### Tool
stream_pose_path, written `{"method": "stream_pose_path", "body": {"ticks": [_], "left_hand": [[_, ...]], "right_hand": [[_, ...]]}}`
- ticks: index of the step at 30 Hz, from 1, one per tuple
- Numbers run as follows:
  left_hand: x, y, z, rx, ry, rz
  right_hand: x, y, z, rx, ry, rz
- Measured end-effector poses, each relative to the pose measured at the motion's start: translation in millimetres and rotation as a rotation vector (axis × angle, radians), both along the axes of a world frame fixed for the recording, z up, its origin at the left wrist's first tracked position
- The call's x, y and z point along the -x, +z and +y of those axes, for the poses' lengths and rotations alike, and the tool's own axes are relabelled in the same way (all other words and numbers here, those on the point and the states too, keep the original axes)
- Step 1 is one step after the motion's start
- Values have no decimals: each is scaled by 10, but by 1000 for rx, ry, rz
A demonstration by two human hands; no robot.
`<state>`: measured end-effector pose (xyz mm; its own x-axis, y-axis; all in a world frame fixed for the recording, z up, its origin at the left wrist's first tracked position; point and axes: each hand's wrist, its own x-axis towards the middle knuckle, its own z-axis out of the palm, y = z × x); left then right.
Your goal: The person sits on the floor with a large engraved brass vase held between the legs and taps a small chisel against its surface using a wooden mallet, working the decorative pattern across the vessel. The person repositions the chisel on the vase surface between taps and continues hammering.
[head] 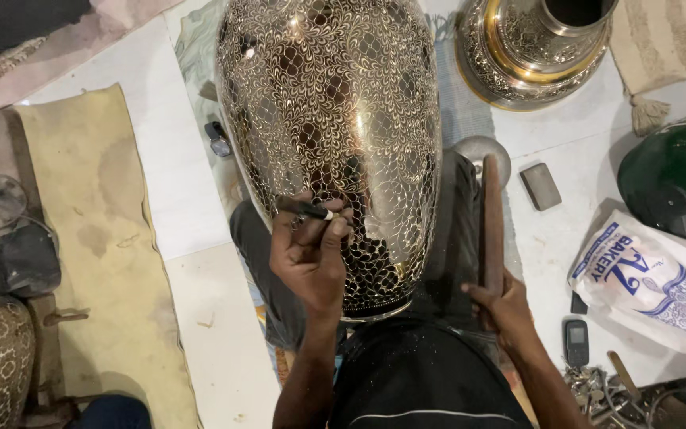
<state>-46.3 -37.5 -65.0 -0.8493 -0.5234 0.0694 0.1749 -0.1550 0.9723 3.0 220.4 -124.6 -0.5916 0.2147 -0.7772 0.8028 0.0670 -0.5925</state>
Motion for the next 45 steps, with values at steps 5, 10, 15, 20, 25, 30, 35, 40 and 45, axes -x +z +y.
{"method": "stream_pose_path", "body": {"ticks": [5,10,15,20,25,30,35,40,45], "left_hand": [[-17,1,106,67,63,-28],[7,37,160,65,104,-64],[3,56,204,131,110,-70],[27,15,194,232,89,-69],[75,-16,191,521,146,-3],[63,3,192,634,147,-5],[58,-25,216,460,168,-72],[40,-71,209,432,143,-100],[37,-83,197,513,152,-136]], "right_hand": [[283,244,-101,-79,234,421],[743,773,-299,-230,583,676],[1209,1387,-407,-292,890,850],[1491,1754,-507,-408,1120,957],[1677,1880,-533,-477,1314,1035],[1826,1928,-544,-590,1466,780],[1921,2088,-633,-607,1511,854],[1941,2300,-772,-223,1334,939],[1954,2543,-897,-673,1771,631]]}}
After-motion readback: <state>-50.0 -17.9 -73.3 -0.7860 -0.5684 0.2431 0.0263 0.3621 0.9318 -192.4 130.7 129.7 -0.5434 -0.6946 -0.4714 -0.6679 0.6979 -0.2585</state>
